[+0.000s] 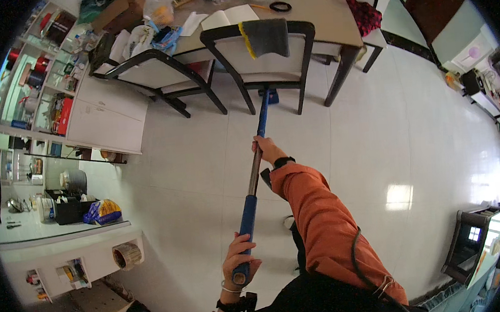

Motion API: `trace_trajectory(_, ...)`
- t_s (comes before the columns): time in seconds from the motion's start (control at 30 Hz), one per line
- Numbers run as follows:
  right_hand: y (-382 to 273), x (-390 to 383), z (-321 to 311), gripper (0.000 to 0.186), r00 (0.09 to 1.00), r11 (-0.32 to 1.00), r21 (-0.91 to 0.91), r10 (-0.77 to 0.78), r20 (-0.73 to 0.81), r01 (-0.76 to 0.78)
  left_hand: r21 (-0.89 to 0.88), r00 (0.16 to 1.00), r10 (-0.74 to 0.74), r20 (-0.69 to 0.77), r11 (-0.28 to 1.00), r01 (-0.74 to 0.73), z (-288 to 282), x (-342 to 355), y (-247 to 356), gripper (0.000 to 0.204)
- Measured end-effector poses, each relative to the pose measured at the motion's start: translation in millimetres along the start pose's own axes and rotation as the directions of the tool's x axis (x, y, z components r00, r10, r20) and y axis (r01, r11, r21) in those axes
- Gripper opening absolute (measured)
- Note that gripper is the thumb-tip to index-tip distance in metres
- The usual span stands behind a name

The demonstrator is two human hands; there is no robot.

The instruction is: The person mops the floor with a blue mop in a living room, then moves into a hallway and continues mopping. The person navigates around furniture and doorways while maintaining a steady mopping motion.

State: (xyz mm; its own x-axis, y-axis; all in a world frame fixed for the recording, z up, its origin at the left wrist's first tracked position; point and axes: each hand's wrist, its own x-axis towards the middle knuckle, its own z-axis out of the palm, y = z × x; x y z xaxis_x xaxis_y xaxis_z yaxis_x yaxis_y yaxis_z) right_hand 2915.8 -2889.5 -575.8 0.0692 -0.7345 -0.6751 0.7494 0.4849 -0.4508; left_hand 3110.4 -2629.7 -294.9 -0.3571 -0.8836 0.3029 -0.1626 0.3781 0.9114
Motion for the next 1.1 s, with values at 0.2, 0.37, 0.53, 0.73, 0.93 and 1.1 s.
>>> trace_trajectory(0.2, 15, -8, 9, 0.020, 0.997, 0.980, -0.197, -0.017, -0.069, 0.003, -0.055, 0.966, -0.158, -0.205, 0.987, 0.150, -35, -12, 5, 0.021)
trace_trajectory(0.37, 66, -76, 29, 0.016, 0.996, 0.996, 0.089, 0.038, -0.078, -0.031, -0.120, 0.934, -0.171, -0.313, 0.983, 0.139, -87, -31, 65, 0.020)
trace_trajectory(0.53, 105, -174, 46, 0.017, 0.991, 0.912, 0.390, 0.132, 0.023, -0.131, -0.047, 0.981, 0.010, -0.194, 0.999, -0.019, -115, -54, 156, 0.023)
trace_trajectory(0.73, 147, -309, 27, 0.012, 0.943, 0.826, 0.459, 0.317, 0.099, -0.326, -0.193, 0.875, 0.452, -0.174, 0.855, -0.481, -120, -70, 248, 0.015)
trace_trajectory(0.93, 135, -352, -20, 0.011, 0.953, 0.860, 0.417, 0.297, 0.058, -0.293, -0.534, 0.829, 0.548, -0.113, 0.670, -0.516, -86, -73, 266, 0.019)
trace_trajectory(1.1, 95, -312, -46, 0.012, 0.979, 0.905, 0.378, 0.201, 0.017, -0.193, -0.613, 0.910, 0.415, -0.001, 0.719, -0.329, -57, -64, 236, 0.024)
